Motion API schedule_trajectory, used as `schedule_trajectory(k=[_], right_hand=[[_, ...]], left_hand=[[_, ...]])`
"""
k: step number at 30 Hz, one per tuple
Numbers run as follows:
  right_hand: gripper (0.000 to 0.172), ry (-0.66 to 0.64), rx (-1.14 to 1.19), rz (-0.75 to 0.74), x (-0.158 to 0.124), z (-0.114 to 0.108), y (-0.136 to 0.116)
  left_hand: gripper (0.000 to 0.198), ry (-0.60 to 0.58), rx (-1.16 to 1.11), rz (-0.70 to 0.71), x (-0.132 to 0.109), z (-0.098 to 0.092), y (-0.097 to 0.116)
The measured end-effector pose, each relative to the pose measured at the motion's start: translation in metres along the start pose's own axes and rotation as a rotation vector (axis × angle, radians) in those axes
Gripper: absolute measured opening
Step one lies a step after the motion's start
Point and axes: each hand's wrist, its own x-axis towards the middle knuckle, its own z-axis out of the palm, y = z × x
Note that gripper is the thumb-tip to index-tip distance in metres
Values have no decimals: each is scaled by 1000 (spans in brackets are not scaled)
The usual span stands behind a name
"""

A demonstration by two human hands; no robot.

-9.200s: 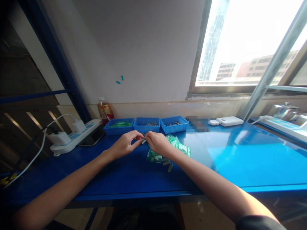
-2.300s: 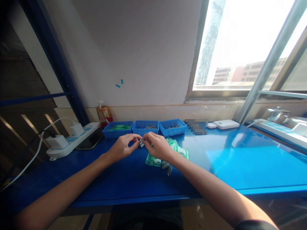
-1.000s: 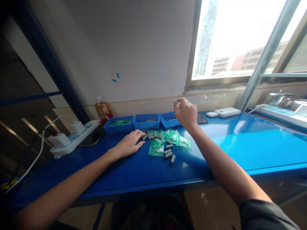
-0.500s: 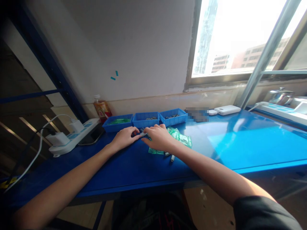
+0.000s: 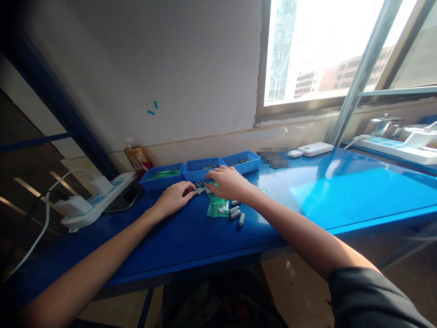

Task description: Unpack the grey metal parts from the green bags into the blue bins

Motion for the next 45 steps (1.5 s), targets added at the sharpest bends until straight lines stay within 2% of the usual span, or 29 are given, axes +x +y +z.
schedule_trajectory(k=[2, 4, 7, 10, 15, 20, 25, 27, 30, 33, 37, 40, 45], right_hand=[[22, 25, -29, 50, 0, -6, 13], [19, -31, -58, 64, -1, -5, 24], [18, -170, -88, 20, -2, 8, 30], [21, -203, -89, -11, -1, 23, 29], [27, -152, -26, 37, 1, 28, 26], [32, -132, 7, 60, -1, 26, 22], [27, -75, 39, 52, 0, 24, 17], [22, -23, 77, 42, 2, 22, 15], [18, 36, 147, 19, 2, 20, 10], [17, 69, 226, -9, 1, 19, 2], [11, 127, 371, -36, 0, 22, -8], [9, 178, 458, -24, 0, 24, -12], [10, 278, 497, -44, 1, 26, -13]], left_hand=[[18, -8, 0, 10, 0, 1, 0], [19, -15, -3, 17, 0, 0, 0], [21, -26, -2, 20, 0, -1, 3], [22, -26, -4, 32, -1, -2, 5], [21, -32, -26, 84, -2, -1, 4], [23, -92, -2, 140, -3, -4, 4], [21, -116, 27, 148, -4, -5, 6], [20, -93, 16, 133, -4, -5, 8], [22, 19, -64, 104, -5, -5, 14], [25, 118, -132, 155, -6, -8, 23], [24, 125, -109, 227, -8, -10, 32], [16, 134, -90, 226, -9, -10, 33], [13, 153, -116, 214, -9, -14, 30]])
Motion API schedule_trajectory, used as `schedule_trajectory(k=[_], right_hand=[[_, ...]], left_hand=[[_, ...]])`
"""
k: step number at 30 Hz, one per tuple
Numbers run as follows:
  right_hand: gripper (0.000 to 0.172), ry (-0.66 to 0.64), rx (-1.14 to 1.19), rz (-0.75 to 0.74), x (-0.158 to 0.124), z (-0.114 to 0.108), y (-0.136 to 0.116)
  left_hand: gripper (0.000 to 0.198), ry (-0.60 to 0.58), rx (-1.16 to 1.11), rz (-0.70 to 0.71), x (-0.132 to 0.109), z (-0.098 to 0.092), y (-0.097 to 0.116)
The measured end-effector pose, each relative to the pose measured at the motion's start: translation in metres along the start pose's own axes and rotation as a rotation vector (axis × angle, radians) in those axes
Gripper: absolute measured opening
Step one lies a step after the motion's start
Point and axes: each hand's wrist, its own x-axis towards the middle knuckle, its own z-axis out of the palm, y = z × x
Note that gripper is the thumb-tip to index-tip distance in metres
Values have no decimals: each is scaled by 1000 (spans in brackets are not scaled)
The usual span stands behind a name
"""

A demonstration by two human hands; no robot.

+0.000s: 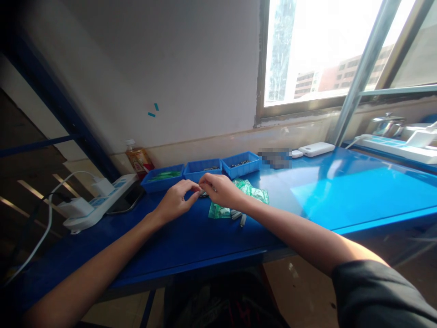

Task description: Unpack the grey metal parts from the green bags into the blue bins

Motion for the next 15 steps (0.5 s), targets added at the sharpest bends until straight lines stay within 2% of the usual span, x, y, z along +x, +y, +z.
schedule_trajectory(k=[9, 15], right_hand=[[10, -5, 16, 1, -2, 5, 4], [8, 51, 14, -77, -2, 3, 4]], left_hand=[[9, -17, 6, 79, -1, 1, 9], [16, 47, 47, 104, 1, -4, 6]])
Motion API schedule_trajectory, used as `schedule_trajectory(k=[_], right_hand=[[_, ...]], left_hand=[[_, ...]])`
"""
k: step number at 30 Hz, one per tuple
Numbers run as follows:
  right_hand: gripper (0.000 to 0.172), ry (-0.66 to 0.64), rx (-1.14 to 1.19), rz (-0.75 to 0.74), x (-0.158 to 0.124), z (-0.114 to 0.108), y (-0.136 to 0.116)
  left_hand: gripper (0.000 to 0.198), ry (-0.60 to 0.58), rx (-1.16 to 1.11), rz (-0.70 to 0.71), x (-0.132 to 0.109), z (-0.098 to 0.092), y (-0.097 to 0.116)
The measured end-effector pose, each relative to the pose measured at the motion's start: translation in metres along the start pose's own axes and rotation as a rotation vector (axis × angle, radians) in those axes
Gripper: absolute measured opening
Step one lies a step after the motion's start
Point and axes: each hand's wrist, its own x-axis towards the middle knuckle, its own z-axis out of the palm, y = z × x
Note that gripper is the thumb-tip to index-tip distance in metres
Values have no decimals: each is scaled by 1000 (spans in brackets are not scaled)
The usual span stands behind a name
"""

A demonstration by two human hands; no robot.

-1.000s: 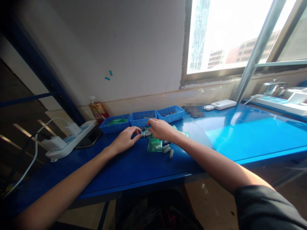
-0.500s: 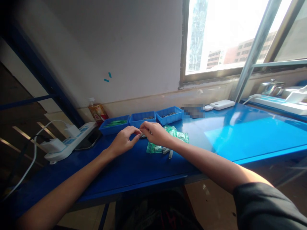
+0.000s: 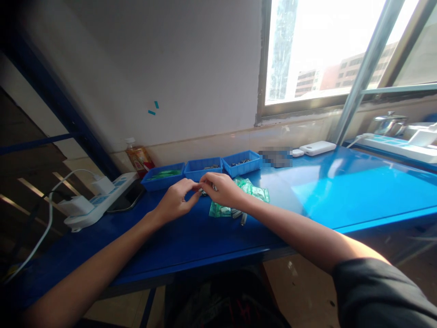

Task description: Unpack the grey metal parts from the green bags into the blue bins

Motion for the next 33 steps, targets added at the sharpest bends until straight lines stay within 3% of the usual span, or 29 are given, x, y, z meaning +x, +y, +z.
schedule_trajectory(k=[6, 18, 23, 26, 33], right_hand=[[14, 48, -57, -106, 1, -7, -2], [12, -27, -25, -32, 5, -17, -3], [13, 22, -81, -61, 4, -13, -1], [13, -14, -102, -56, 4, -14, -1], [11, -149, -52, -24, 7, -19, 0]], left_hand=[[18, 55, 13, 45, 0, -6, -6], [22, 62, 42, 65, 0, -14, -10], [23, 49, -173, -117, 2, -11, -7], [24, 15, -304, -214, 3, -6, -7], [20, 24, -293, -186, 1, 0, -9]])
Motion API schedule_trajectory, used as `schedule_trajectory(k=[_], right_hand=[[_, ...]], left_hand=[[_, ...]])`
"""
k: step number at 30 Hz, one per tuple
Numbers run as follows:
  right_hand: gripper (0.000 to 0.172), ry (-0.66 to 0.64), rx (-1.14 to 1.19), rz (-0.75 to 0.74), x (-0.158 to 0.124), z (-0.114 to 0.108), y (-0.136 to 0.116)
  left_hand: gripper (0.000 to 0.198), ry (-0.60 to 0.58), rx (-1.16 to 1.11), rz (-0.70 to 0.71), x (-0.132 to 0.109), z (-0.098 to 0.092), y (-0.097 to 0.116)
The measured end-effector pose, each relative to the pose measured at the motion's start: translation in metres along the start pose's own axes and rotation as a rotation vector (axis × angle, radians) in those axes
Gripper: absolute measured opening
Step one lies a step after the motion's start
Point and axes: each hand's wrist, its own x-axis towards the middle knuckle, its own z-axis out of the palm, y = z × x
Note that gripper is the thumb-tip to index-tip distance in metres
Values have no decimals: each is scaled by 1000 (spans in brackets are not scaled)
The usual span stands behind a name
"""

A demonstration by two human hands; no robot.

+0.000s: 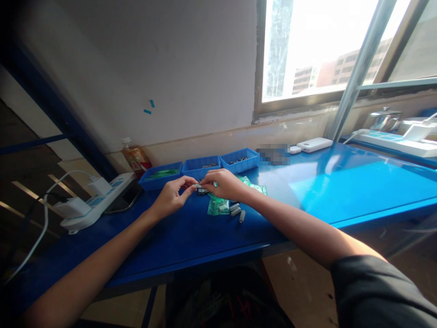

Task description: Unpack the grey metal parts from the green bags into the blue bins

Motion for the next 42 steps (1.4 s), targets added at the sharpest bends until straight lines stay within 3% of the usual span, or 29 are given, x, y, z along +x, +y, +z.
schedule_trajectory(k=[4, 8, 22, 28, 32, 36, 42], right_hand=[[13, 9, 106, 123, 1, 2, 1], [20, -67, 192, 221, 0, 4, 2], [21, -47, 172, 211, -2, 10, 1], [11, 106, -3, 126, -3, 17, 6], [11, 120, -64, 66, -4, 17, 6], [11, 100, -42, 85, -4, 16, 4], [10, 71, -18, 105, -3, 20, 2]], left_hand=[[16, 23, -5, 36, 0, -1, -2], [14, 37, 44, 93, 0, -4, -3], [12, 33, 114, 129, -1, -3, 1], [30, -43, -70, -103, 1, 3, 5], [41, -108, -197, -165, 2, 4, 0], [33, -85, -241, -168, 3, 3, -2], [26, -24, -85, -107, 2, 6, -4]])
